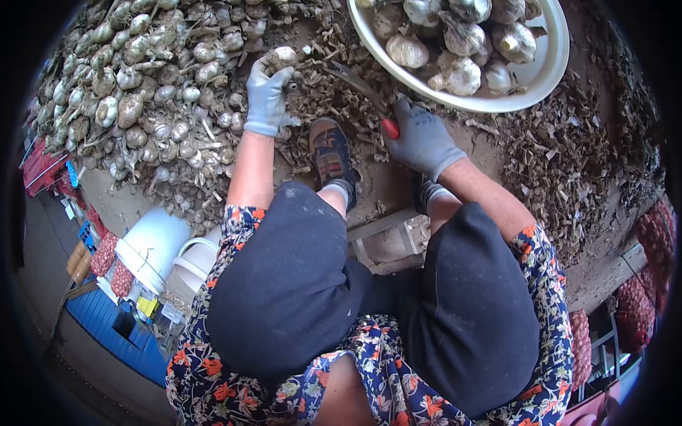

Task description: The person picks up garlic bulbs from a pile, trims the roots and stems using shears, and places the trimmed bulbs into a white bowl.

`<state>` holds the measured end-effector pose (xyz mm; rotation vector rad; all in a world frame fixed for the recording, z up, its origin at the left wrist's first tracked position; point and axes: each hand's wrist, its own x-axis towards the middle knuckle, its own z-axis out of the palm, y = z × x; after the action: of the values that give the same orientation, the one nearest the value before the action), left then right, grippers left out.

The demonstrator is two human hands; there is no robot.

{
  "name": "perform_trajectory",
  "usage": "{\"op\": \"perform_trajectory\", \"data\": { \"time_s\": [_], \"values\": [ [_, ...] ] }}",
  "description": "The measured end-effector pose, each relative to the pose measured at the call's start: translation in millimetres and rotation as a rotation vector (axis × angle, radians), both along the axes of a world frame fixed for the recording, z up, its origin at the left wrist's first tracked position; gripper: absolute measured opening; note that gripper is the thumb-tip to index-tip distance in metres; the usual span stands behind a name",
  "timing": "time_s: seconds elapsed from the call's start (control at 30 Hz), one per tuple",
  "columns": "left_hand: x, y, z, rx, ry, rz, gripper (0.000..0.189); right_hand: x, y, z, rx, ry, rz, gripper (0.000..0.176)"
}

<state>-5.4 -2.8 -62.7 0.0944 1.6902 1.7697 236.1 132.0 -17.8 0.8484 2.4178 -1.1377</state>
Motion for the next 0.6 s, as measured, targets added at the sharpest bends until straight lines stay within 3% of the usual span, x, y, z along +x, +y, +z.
{"op": "perform_trajectory", "data": {
  "time_s": [0.17,0.2,0.27,0.4,0.53,0.6],
  "values": [
    [23,-13,46,-0.177,0.233,-0.397,0.046,-19,2,22,0.195,0.076,0.110,0.038],
    [26,-12,45,-0.174,0.230,-0.403,0.046,-21,2,24,0.320,0.130,0.159,0.042],
    [30,-11,45,-0.231,0.488,-0.406,0.051,-25,2,28,0.472,0.141,0.243,0.045],
    [21,-17,46,-0.417,0.740,-0.503,0.046,-29,-1,36,0.455,0.131,0.269,0.040],
    [19,-20,61,-0.399,0.733,-0.574,0.045,-26,-6,32,0.298,0.079,0.277,0.038],
    [16,-19,70,-0.389,0.534,-0.671,0.041,-23,-6,28,0.215,0.121,0.269,0.032]
  ]
}}
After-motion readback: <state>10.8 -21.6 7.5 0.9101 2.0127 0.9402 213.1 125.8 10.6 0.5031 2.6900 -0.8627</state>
